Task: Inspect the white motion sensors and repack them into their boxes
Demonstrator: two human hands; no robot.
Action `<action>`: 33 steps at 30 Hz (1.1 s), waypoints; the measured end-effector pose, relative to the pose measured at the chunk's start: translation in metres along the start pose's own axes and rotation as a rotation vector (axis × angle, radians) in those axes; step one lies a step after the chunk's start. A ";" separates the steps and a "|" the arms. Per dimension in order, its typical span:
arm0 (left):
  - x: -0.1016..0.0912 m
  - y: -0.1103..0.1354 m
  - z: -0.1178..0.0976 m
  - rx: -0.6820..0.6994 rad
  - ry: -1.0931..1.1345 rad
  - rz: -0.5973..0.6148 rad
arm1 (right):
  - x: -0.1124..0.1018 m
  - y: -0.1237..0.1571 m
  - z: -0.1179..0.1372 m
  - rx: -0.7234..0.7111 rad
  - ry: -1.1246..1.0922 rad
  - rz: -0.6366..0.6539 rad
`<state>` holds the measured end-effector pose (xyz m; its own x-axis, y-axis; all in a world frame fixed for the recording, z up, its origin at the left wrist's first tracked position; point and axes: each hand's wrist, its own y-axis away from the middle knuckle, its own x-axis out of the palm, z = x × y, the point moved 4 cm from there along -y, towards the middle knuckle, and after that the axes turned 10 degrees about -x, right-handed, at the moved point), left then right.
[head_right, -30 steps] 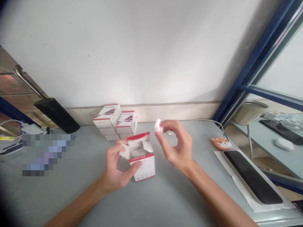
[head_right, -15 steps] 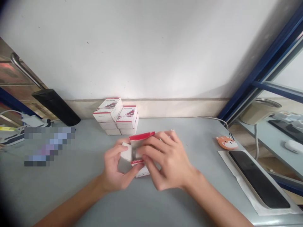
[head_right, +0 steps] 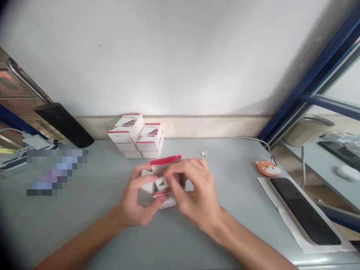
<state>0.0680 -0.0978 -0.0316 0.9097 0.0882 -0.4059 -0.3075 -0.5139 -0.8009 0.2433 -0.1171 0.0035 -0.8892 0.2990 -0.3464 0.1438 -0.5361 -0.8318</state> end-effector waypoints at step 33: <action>-0.007 -0.005 0.001 0.060 -0.418 -0.223 | -0.030 0.016 -0.157 0.472 0.510 0.403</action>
<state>0.0627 -0.0949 -0.0250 0.7685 0.5330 -0.3540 -0.1447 -0.3942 -0.9076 0.3400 -0.0105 -0.0673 -0.4832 0.2745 -0.8313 0.1113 -0.9226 -0.3694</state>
